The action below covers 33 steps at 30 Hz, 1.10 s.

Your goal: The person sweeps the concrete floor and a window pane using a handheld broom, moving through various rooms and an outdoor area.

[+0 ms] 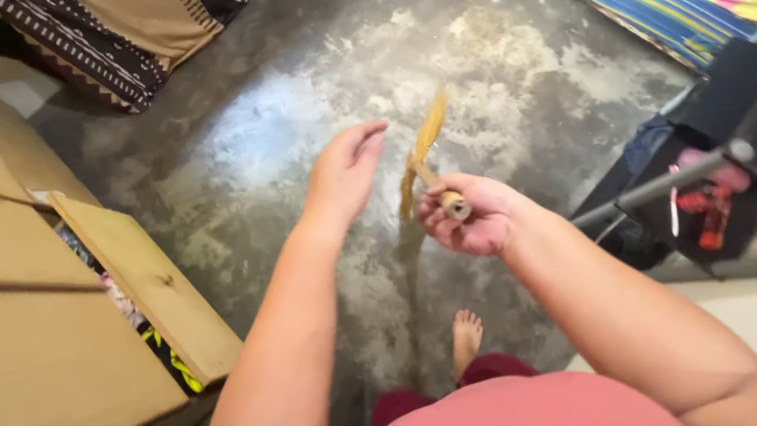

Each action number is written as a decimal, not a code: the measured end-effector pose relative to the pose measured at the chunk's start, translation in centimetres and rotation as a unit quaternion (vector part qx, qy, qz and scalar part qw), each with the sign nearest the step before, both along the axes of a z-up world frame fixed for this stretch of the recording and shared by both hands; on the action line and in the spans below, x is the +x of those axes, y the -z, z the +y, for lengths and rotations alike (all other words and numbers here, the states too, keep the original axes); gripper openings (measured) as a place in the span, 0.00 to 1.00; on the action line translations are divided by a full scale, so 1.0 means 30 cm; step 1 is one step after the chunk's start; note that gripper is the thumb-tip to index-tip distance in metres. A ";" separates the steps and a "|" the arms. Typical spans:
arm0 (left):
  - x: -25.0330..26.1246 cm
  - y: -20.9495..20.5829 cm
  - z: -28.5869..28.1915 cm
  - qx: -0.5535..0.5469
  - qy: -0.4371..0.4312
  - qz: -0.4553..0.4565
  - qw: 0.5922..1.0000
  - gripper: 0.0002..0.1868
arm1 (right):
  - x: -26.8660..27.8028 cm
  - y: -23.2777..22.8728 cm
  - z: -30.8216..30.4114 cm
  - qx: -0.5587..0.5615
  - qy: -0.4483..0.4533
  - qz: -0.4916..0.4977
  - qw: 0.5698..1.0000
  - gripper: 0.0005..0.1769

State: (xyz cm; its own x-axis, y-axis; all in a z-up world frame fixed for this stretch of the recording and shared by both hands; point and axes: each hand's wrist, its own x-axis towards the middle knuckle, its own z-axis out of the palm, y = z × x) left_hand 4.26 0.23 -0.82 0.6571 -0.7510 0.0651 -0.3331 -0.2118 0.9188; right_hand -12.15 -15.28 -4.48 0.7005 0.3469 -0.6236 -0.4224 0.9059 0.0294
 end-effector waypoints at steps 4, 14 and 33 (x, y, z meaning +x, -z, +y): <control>0.189 0.022 0.015 0.017 -0.051 0.035 0.998 0.15 | 0.137 0.056 -0.194 0.015 0.032 0.017 0.999 0.07; 0.671 0.141 -0.161 -0.007 -0.063 0.060 0.996 0.14 | 0.631 0.201 -0.546 -0.144 0.009 0.110 0.983 0.15; 1.781 0.145 -1.085 0.059 0.068 0.038 0.995 0.14 | 1.488 0.530 -1.169 -0.108 0.073 0.228 0.965 0.08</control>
